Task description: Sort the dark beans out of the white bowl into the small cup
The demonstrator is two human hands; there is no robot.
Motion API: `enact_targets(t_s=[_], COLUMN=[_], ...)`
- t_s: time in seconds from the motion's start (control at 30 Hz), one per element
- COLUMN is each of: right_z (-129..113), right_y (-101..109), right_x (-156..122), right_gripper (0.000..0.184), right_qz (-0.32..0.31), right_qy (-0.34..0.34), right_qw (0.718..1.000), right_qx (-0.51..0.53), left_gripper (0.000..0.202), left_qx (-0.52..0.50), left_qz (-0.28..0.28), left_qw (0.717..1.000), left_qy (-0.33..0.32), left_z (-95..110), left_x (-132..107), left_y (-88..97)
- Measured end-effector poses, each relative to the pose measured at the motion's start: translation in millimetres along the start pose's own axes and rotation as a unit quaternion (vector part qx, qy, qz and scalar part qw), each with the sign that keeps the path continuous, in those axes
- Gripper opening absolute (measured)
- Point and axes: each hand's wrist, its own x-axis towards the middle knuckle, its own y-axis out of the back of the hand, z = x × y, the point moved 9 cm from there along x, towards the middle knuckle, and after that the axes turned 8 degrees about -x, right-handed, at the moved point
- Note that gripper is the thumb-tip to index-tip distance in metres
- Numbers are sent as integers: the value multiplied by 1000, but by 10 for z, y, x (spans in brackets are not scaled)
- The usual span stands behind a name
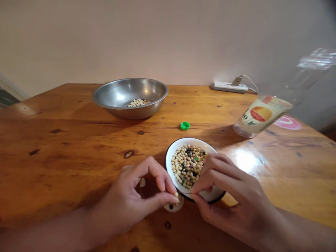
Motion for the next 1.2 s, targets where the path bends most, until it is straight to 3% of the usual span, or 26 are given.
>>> enact_targets(t_s=[0.53,0.77,0.9,1.03,1.2], right_z=[-23,-41,-38,-76,-124], right_y=[-17,-23,-34,-38,-36], right_x=[4,-6,-46,-81,-100], right_gripper=[14,12,10,22,28], right_qz=[-15,0,2,-10,-36], right_qy=[3,15,35,82,139], right_qw=[1000,1000,999,996,989], right_qx=[-6,-15,-22,-35,-42], left_gripper=[13,14,19,21,21], left_qx=[24,103,106,136,129], left_qz=[-15,-11,-3,-3,3], left_qw=[1000,994,992,987,990], left_qy=[-2,-47,-64,-81,-63], left_z=[21,92,107,135,111], left_x=[8,3,-12,-36,-64], left_y=[-20,-23,-15,-15,1])
